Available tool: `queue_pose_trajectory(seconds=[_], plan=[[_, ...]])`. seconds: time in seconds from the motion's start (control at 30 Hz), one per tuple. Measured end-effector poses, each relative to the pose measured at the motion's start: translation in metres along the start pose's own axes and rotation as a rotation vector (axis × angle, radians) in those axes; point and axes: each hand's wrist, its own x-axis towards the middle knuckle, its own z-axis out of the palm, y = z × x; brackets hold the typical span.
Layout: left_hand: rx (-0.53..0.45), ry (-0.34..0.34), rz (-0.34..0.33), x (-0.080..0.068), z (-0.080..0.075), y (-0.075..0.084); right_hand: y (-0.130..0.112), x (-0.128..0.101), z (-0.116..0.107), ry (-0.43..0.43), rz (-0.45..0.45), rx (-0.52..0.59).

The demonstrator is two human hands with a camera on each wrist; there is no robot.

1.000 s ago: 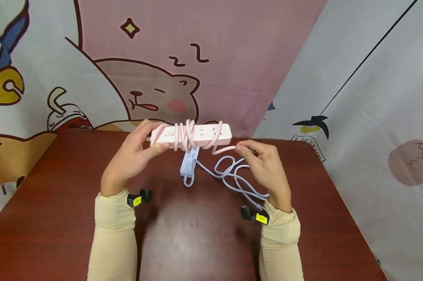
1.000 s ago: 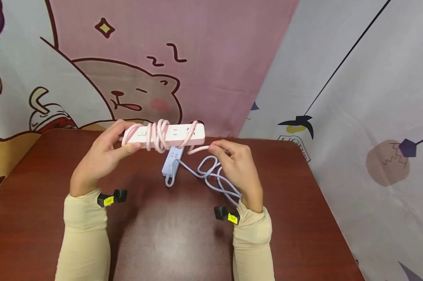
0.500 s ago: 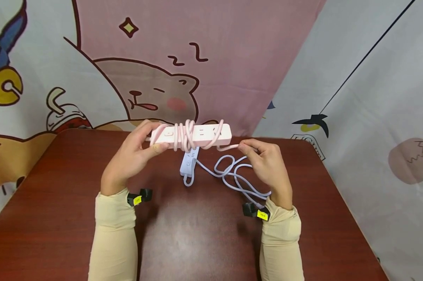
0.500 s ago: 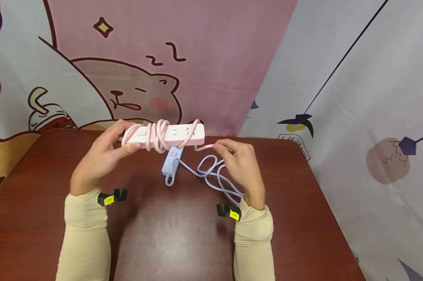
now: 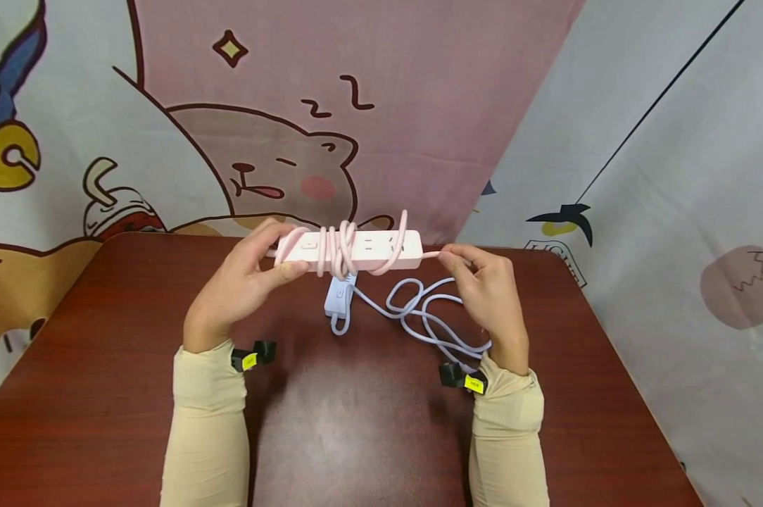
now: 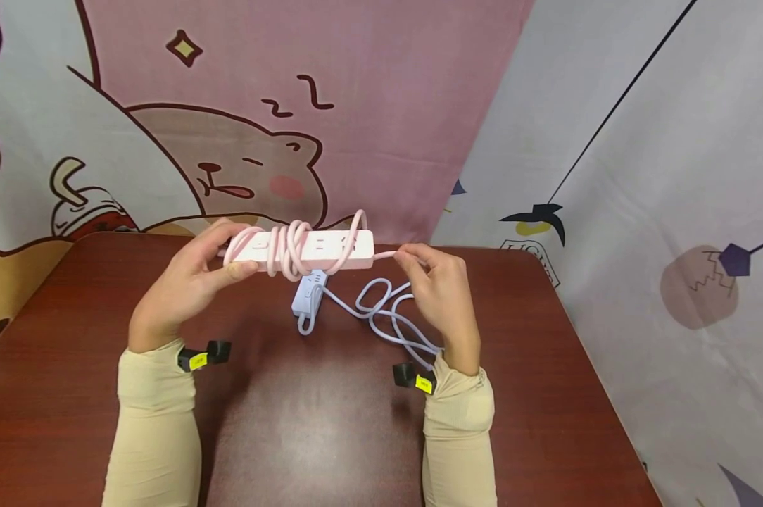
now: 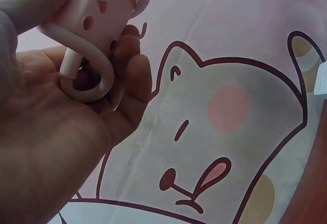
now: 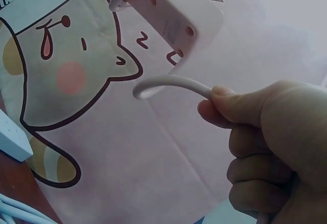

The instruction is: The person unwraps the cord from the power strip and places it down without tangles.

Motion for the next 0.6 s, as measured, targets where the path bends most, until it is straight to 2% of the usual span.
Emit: queue_pose_trajectory(seconds=[0.23, 0.6], plan=[[-0.008, -0.015, 0.010, -0.0009, 0.0015, 0.0006, -0.0013, 0.0006, 0.0009, 0.065, 0.000, -0.003], [0.014, -0.043, 0.006, 0.0002, 0.0020, -0.0003, -0.0033, 0.0022, 0.0009, 0.165, -0.057, 0.008]])
